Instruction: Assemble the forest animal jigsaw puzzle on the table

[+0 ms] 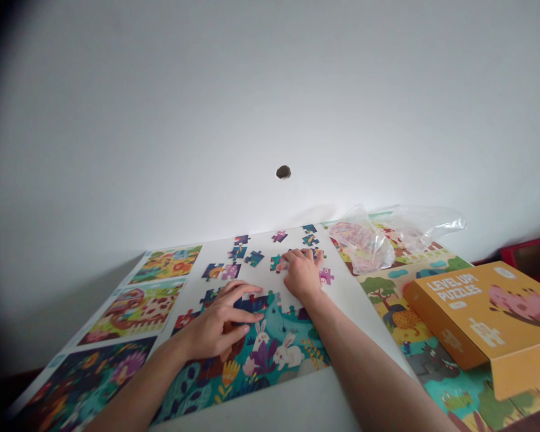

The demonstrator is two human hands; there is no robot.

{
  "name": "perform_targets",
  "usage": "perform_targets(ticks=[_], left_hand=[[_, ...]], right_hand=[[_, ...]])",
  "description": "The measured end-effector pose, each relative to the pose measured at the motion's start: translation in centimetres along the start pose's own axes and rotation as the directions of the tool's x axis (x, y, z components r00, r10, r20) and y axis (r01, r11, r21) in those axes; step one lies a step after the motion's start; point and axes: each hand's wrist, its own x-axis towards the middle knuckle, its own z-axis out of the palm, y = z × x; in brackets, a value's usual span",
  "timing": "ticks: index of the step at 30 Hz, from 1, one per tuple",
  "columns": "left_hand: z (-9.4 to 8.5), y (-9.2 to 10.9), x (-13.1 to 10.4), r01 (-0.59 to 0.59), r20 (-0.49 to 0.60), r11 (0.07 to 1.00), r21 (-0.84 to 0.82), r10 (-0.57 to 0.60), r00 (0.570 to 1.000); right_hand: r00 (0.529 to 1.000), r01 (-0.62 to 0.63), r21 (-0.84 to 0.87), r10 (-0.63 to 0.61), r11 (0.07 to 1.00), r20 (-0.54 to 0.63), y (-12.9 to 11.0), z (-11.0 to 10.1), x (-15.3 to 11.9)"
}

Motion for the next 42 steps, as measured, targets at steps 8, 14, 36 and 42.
perform_targets(ticks=[8,14,36,42], left_hand=[[-0.1,0.1,0.0,0.008,0.002,1.0,-0.006,-0.008,1.0],[-0.2,0.2,0.1,0.005,0.0,1.0,-0.009,-0.005,1.0],[0.9,-1.1,0.3,0.167,-0.373,0.985,-0.032,-0.167,0.913],[1.9,-1.8,0.3,0.132,-0.392,0.988,-0.077,-0.152,0.907]], right_hand=[[0.999,0.047,-0.014,-0.047,0.999,0.024,-0.2,0.4,-0.2],[0.994,0.098,-0.008,-0.097,0.995,0.056,-0.5,0.5,-0.2],[0.956,0.185,0.772,-0.292,0.608,0.001,-1.0,0.7,-0.3],[0.898,0.116,0.862,-0.424,0.494,0.122,-2.3,-0.2,-1.1]])
